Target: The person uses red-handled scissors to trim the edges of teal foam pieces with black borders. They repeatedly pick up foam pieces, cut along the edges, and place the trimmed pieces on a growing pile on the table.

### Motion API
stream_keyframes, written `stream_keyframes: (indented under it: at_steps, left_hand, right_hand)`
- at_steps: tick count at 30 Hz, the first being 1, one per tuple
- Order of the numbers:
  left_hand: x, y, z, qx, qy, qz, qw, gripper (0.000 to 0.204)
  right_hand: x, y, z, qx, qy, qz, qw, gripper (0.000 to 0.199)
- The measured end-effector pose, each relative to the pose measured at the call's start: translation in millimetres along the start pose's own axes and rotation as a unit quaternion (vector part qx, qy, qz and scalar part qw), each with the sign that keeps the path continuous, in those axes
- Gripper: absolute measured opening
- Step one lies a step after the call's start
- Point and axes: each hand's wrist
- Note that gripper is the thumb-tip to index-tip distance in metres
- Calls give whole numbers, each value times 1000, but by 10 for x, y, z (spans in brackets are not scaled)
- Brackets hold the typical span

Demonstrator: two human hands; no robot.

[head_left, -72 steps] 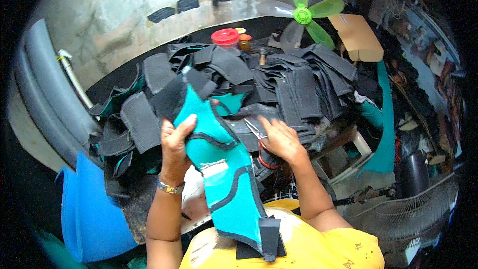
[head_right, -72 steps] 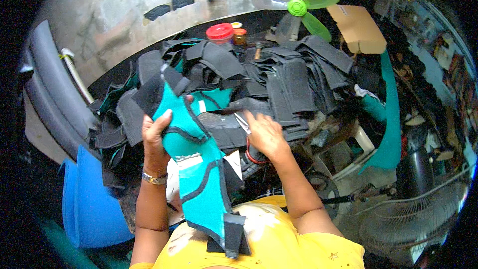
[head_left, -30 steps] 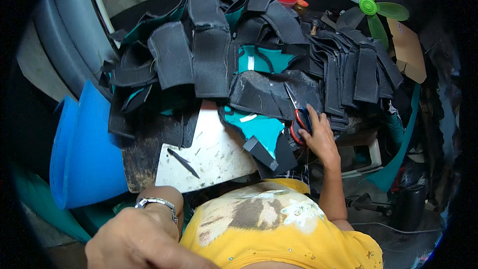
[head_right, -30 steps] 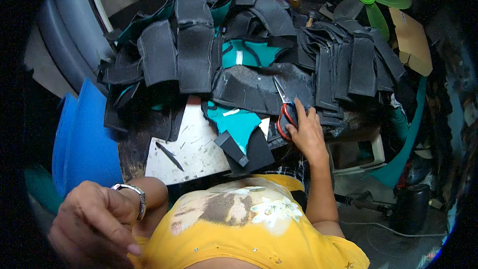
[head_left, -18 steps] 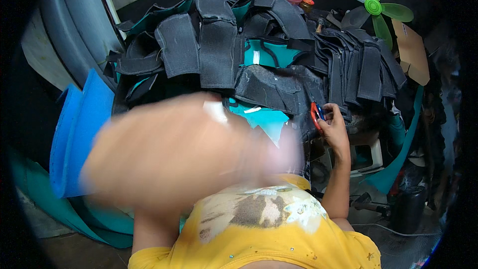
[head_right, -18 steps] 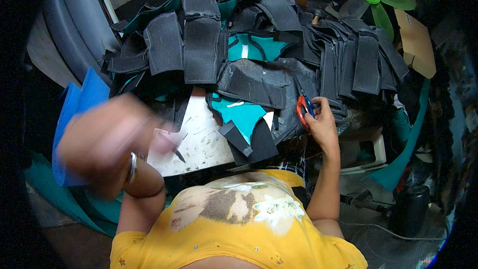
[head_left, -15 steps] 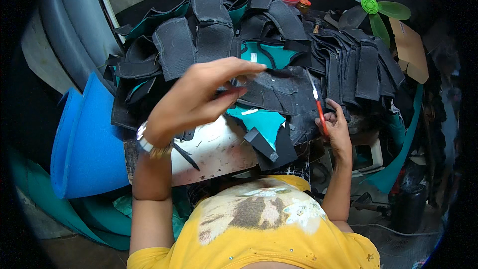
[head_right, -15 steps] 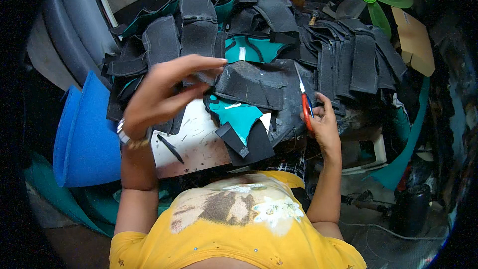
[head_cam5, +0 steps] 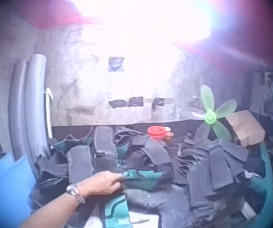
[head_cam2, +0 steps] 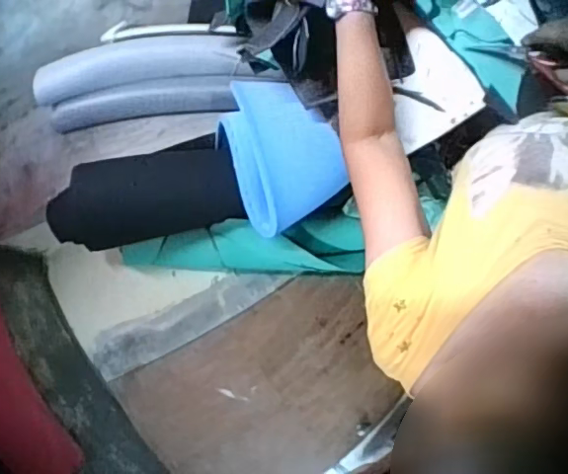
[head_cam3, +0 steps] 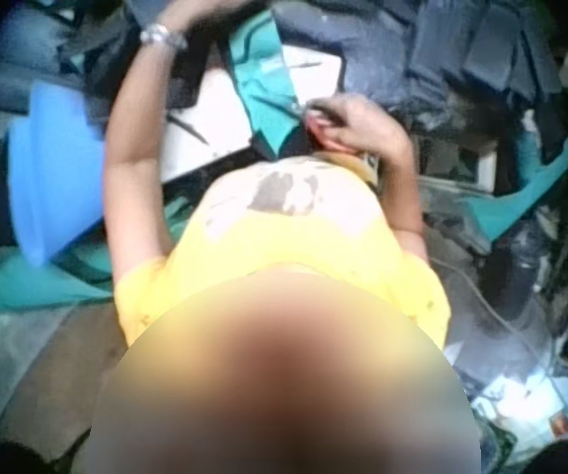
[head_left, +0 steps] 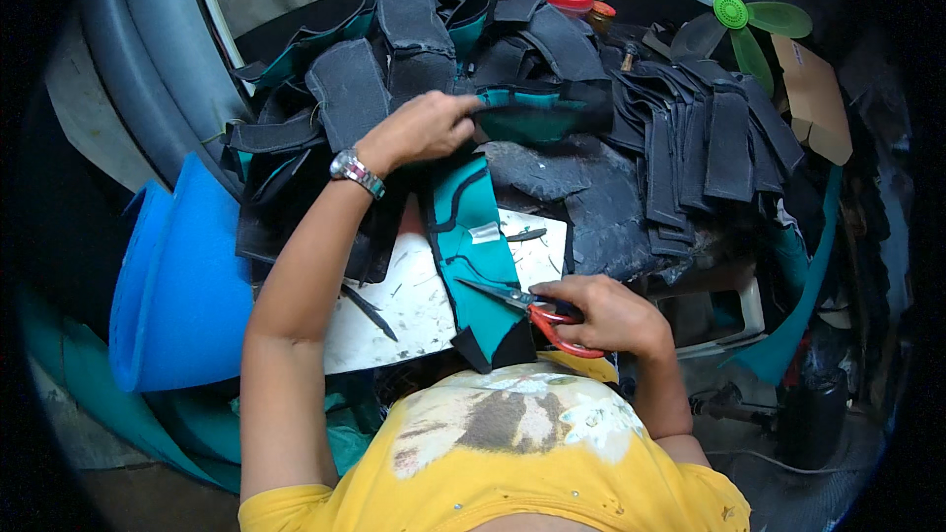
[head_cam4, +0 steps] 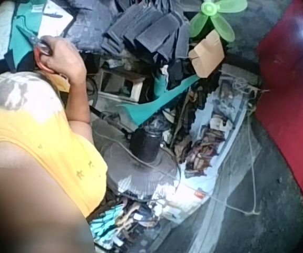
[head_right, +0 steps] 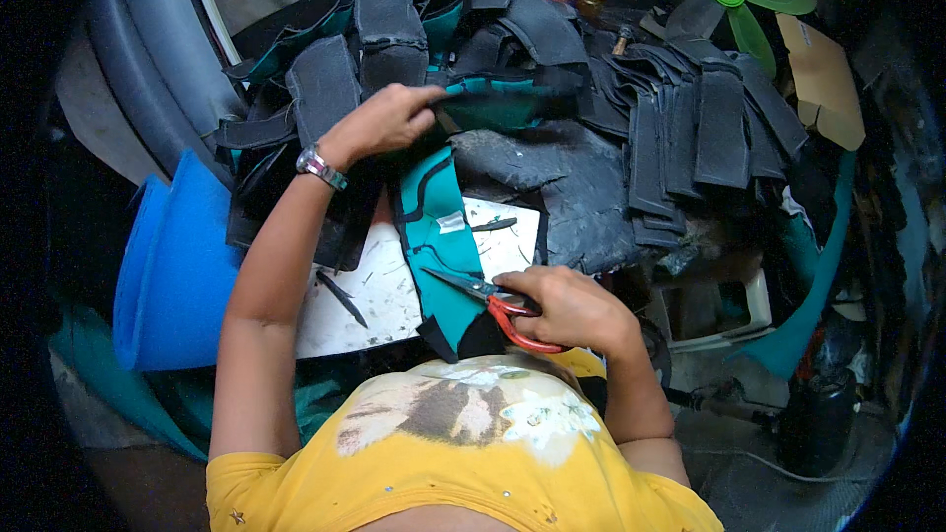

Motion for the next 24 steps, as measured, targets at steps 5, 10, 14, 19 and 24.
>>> stream_keyframes:
  at_steps: [5, 10, 14, 19, 24]
  left_hand:
    - [-21, 164, 241, -81, -71, 93, 990, 25]
    - [-36, 311, 183, -85, -182, 120, 972, 24]
    - [-73, 480, 59, -28, -266, 128, 955, 22]
    - [-316, 636, -74, 62, -243, 178, 952, 28]
    - [-648, 987, -123, 146, -296, 148, 932, 36]
  right_hand:
    - [11, 66, 116, -21, 32, -13, 999, 53]
    - [77, 2, 321, 96, -97, -11, 991, 41]
    - [507, -65, 29, 167, -251, -146, 942, 52]
    - [959, -127, -270, 118, -311, -121, 935, 45]
    - [1113, -153, -392, 240, -330, -39, 912, 46]
Point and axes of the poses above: each hand's wrist, its own x-axis towards the middle knuckle, its own z-axis out of the back of the hand, y = z × x, and after that the axes turned 2 degrees about x, right-handed
